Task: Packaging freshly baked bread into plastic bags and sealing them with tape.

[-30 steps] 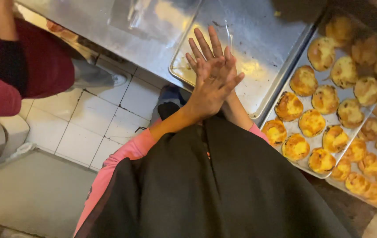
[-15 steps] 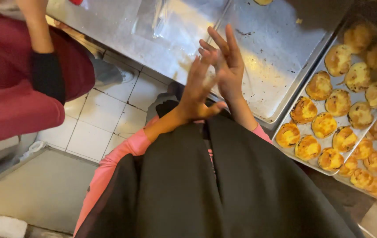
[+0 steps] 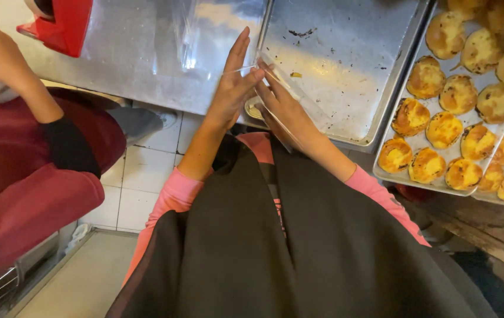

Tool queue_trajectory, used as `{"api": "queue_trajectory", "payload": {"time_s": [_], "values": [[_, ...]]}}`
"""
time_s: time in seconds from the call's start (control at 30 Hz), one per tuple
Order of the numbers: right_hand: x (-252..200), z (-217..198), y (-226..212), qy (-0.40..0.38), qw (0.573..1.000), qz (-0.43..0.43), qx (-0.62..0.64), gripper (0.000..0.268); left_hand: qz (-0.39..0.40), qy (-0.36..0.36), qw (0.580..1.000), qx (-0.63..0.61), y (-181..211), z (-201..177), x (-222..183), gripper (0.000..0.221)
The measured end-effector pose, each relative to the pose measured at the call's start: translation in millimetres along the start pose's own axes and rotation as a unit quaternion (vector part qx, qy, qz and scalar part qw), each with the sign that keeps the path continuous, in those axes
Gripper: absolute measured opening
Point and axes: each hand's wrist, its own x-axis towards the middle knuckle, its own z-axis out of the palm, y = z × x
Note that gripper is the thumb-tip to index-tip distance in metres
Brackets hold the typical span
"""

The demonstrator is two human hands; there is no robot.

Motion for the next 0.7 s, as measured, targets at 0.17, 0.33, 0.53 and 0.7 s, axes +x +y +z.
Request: {"api": "queue_trajectory", "payload": {"time_s": [0.17,0.33,0.53,0.7], "values": [[3,-22,10,-0.028,0.986,-0.099,-0.128,0.079,0.104,0.005,0.994,-0.027,-27,-17,14,0.05],[23,-44,58,-0.109,0.966,-0.061,-0.224,0.074,0.232,0.045,0.966,0.109,-33,-9,19,0.036],[50,-60,96,-0.052,0.937,-0.243,-0.243,0.069,0.276,0.083,0.949,0.129,-42,-5,37,0.042],[77,-61,78,-0.089,0.948,-0.141,-0.271,0.071,0.181,0.083,0.978,-0.057,-45,-23,67,0.051]]}}
